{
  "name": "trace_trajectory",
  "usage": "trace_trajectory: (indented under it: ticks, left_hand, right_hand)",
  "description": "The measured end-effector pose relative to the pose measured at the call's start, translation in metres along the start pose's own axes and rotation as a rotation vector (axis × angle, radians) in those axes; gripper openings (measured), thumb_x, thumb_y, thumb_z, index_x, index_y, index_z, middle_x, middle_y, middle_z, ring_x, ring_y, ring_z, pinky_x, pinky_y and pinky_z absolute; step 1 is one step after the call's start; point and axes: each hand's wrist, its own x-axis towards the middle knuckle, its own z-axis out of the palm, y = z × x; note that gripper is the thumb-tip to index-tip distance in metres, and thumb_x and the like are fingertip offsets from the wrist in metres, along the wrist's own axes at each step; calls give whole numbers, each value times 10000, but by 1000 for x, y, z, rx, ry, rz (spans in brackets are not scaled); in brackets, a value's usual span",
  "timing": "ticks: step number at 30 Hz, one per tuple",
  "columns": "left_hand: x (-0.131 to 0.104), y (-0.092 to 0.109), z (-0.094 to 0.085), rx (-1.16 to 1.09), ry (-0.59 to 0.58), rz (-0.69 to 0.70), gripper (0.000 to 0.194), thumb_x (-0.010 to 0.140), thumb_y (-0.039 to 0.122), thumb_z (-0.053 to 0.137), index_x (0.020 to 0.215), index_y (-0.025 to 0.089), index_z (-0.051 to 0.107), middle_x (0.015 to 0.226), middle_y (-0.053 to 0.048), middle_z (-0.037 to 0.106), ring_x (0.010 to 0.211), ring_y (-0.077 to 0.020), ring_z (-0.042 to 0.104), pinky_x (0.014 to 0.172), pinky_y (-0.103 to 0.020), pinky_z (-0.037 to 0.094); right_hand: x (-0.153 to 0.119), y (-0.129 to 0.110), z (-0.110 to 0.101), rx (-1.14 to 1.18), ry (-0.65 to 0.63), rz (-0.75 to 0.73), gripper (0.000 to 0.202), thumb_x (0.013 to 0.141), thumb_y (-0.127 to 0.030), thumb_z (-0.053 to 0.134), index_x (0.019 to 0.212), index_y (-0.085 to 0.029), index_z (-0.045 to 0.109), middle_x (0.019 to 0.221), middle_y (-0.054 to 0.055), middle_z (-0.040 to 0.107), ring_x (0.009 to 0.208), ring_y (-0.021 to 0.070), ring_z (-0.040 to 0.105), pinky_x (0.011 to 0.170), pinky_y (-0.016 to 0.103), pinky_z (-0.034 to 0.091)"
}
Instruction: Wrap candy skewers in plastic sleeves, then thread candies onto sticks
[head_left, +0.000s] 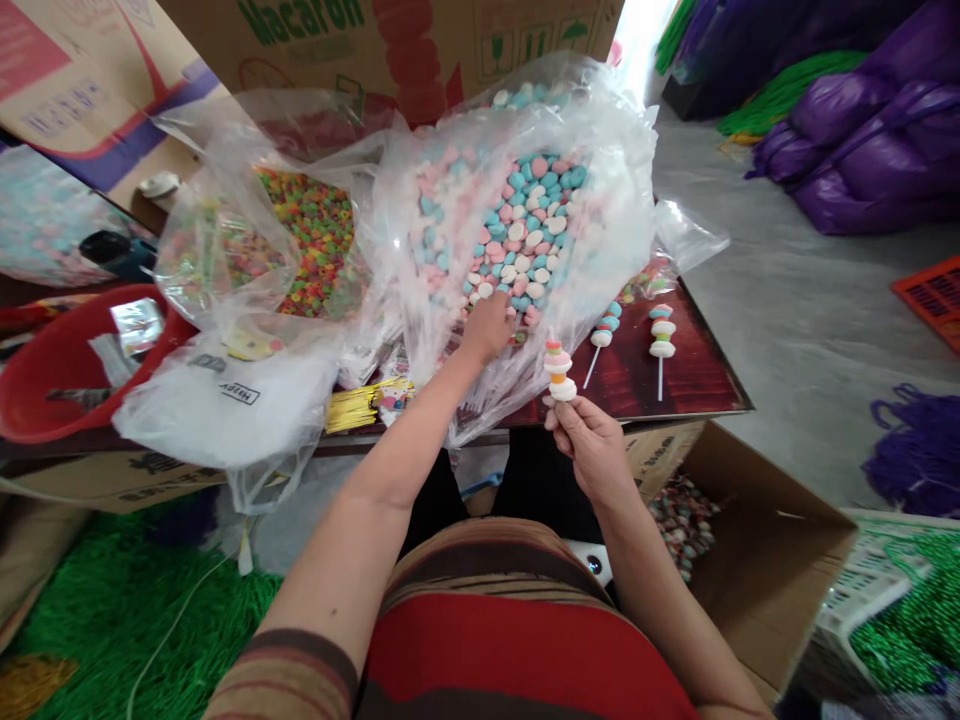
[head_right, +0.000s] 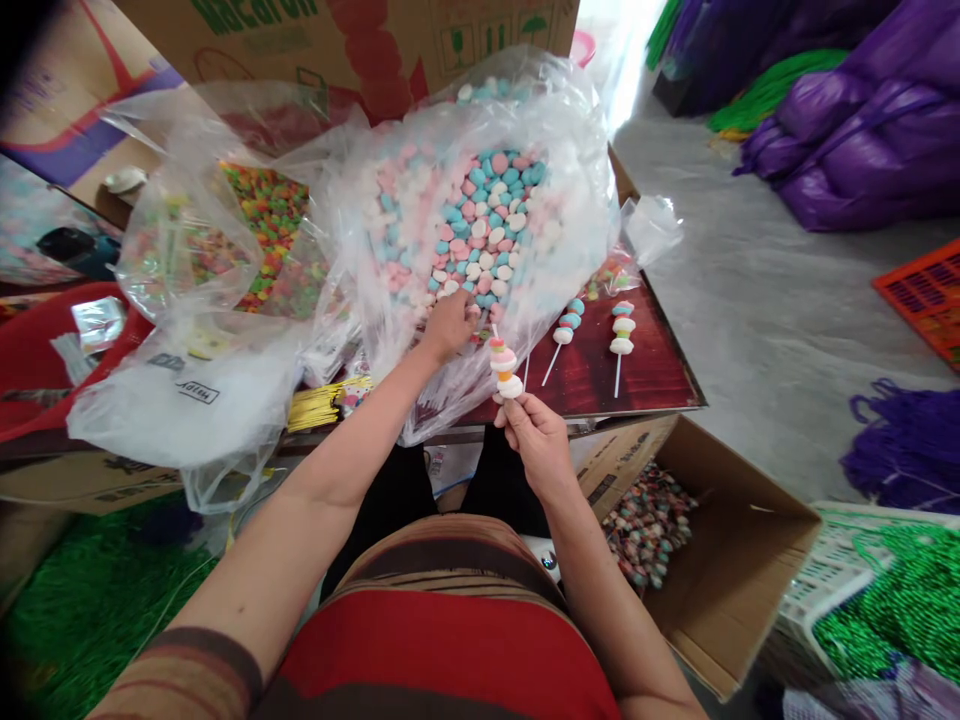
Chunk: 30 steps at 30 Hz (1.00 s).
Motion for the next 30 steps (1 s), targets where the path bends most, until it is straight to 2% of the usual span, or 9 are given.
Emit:
trace_trajectory:
  ticks: [3, 7, 9, 11, 16, 21, 25, 28, 30]
  left_hand:
    - [-7, -1, -6, -519, 29, -166, 267, 906, 178, 629, 1165, 144, 682, 1010, -76, 765, 927, -205, 676, 879, -336, 499]
    - [-41, -1, -16, -1284, -104, -210, 195, 807, 240, 761, 984, 163, 739, 902, -14, 756, 782, -116, 668, 742, -247, 502]
    - [-59, 3, -21, -1488, -142, -222, 206, 764, 238, 815, 948, 171, 750, 876, -2, 752, 770, -107, 683, 749, -242, 526]
    - [-72, 6, -25, -1595, -161, -249, 204, 766, 242, 836, 941, 178, 754, 872, 1, 756, 771, -109, 703, 767, -249, 553]
    - [-84, 10, -31, -1616, -132, -310, 215, 786, 234, 864, 951, 186, 735, 919, -2, 779, 797, -117, 741, 807, -259, 589]
    - [-86, 4, -25, -1530, -94, -193, 362, 726, 371, 926, 983, 200, 739, 975, -10, 792, 829, -130, 749, 846, -279, 604]
    - [-89, -4, -18, -1247, 15, -69, 405, 771, 459, 881, 1056, 200, 754, 1028, -34, 803, 958, -183, 754, 945, -346, 588]
    - [-93, -7, -19, -939, 91, 10, 344, 833, 423, 835, 1102, 216, 780, 1126, -47, 813, 1100, -219, 739, 1031, -363, 556]
    - [-96, -8, -19, -812, 114, 43, 307, 859, 391, 814, 1117, 226, 794, 1157, -49, 816, 1115, -223, 744, 1033, -351, 558]
  right_hand:
    - [-1, -2, -3, -26, -3, 24, 340, 839, -510, 738, 926, -182, 742, 603, -41, 551, 461, 59, 337, 444, 232, 190]
    - [-3, -1, -2, -98, -56, 56, 374, 870, -542, 689, 931, -177, 740, 529, -64, 464, 463, 74, 304, 445, 238, 167]
    - [-4, -1, 1, -158, -80, 38, 377, 890, -542, 666, 928, -175, 742, 514, -66, 443, 472, 80, 308, 453, 242, 176]
    - [-5, -2, 4, -216, -94, 13, 368, 906, -529, 648, 928, -175, 745, 506, -67, 431, 478, 85, 316, 462, 246, 194]
    - [-6, -5, 8, -278, -98, -24, 361, 921, -508, 624, 935, -170, 750, 496, -71, 430, 474, 89, 323, 486, 251, 243]
    - [-8, -9, 7, -405, -74, -40, 366, 916, -511, 607, 908, -176, 755, 498, -67, 418, 471, 102, 331, 488, 263, 260]
    - [-9, -23, 1, -625, -95, -116, 357, 925, -485, 578, 833, -184, 744, 520, -45, 440, 520, 119, 386, 520, 268, 296]
    - [-9, -36, -3, -770, -145, -181, 334, 917, -438, 569, 759, -185, 719, 567, -23, 512, 565, 123, 435, 568, 266, 335]
    - [-10, -43, -4, -809, -162, -186, 322, 914, -418, 564, 754, -184, 717, 600, -13, 554, 586, 127, 464, 591, 267, 351]
